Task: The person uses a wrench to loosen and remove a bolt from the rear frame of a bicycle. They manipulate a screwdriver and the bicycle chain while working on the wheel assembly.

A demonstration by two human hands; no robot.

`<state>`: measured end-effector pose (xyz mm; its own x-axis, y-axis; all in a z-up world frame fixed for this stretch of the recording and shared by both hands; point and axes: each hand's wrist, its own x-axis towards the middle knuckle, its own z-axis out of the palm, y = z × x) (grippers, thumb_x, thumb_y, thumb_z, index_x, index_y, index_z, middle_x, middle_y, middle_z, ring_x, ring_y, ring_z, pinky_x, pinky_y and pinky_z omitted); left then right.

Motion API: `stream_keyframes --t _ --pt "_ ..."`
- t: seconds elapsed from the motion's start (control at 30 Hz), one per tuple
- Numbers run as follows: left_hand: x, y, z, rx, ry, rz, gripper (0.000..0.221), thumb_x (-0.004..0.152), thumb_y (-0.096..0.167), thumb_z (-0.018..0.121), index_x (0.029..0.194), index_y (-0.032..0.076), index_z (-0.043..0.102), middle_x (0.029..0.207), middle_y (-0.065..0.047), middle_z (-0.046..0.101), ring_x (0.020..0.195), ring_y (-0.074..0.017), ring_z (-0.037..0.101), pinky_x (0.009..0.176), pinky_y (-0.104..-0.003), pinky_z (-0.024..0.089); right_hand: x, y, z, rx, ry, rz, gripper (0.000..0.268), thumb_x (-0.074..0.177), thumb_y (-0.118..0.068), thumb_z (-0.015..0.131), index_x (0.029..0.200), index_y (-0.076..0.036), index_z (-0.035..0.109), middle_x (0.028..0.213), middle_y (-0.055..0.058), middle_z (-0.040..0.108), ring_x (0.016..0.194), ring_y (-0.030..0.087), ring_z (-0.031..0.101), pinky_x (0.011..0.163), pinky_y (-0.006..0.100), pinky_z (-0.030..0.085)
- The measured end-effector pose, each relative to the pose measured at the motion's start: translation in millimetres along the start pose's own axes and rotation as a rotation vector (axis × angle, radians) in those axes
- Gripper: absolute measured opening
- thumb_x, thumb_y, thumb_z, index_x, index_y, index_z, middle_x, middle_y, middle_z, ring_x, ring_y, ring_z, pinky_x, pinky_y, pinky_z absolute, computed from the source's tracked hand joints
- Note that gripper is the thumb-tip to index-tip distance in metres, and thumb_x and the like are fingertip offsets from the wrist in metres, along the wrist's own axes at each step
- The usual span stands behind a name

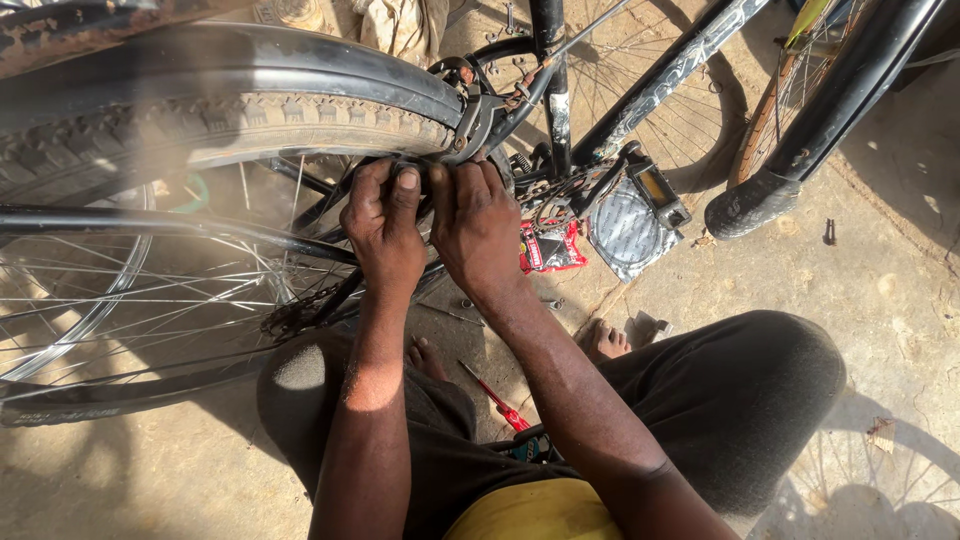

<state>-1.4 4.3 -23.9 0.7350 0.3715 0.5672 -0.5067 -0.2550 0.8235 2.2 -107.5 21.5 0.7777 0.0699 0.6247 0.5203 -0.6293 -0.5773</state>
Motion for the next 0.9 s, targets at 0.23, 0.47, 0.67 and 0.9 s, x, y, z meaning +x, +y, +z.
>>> stream_keyframes --t 0.23,0.47,0.67,0.9 --pt "-4 -9 -1 -0.048 -0.008 -0.068 0.040 0.112 0.040 0.055 0.119 0.002 0.065 0.090 -0.003 0.066 0.082 -0.0083 0.060 0.070 -0.030 0.049 7 0 -29 -0.032 -0.263 0.045 0.024 0.105 -0.023 0.066 0.098 -0.001 0.064 0.087 0.015 0.063 0.075 0.034 0.066 0.063 0.047 0.053" --pt "-1 2 0 0.075 -0.008 0.134 0.031 0.117 0.029 0.050 0.119 -0.001 0.059 0.095 -0.009 0.065 0.086 -0.0159 0.065 0.071 -0.033 0.052 9 -3 -27 -0.042 -0.157 -0.119 0.023 0.088 -0.014 0.072 0.103 -0.001 0.061 0.093 0.016 0.059 0.082 0.034 0.067 0.067 0.045 0.055" --pt "-1 -2 -1 0.145 -0.009 0.148 0.027 0.116 0.024 0.052 0.119 -0.001 0.060 0.093 -0.011 0.065 0.082 -0.0178 0.065 0.068 -0.034 0.050 5 0 -20 0.006 -0.146 -0.154 0.016 0.096 -0.007 0.068 0.106 0.000 0.058 0.096 0.017 0.061 0.083 0.035 0.067 0.069 0.045 0.055" --pt "-2 1 0 -0.057 -0.057 -0.055 0.035 0.109 0.031 0.064 0.127 0.001 0.059 0.093 -0.005 0.071 0.082 -0.0097 0.067 0.066 -0.026 0.052 12 25 -21 0.321 -0.205 0.045 0.017 0.097 -0.011 0.081 0.099 -0.002 0.066 0.086 0.007 0.074 0.069 0.009 0.072 0.057 0.025 0.057"
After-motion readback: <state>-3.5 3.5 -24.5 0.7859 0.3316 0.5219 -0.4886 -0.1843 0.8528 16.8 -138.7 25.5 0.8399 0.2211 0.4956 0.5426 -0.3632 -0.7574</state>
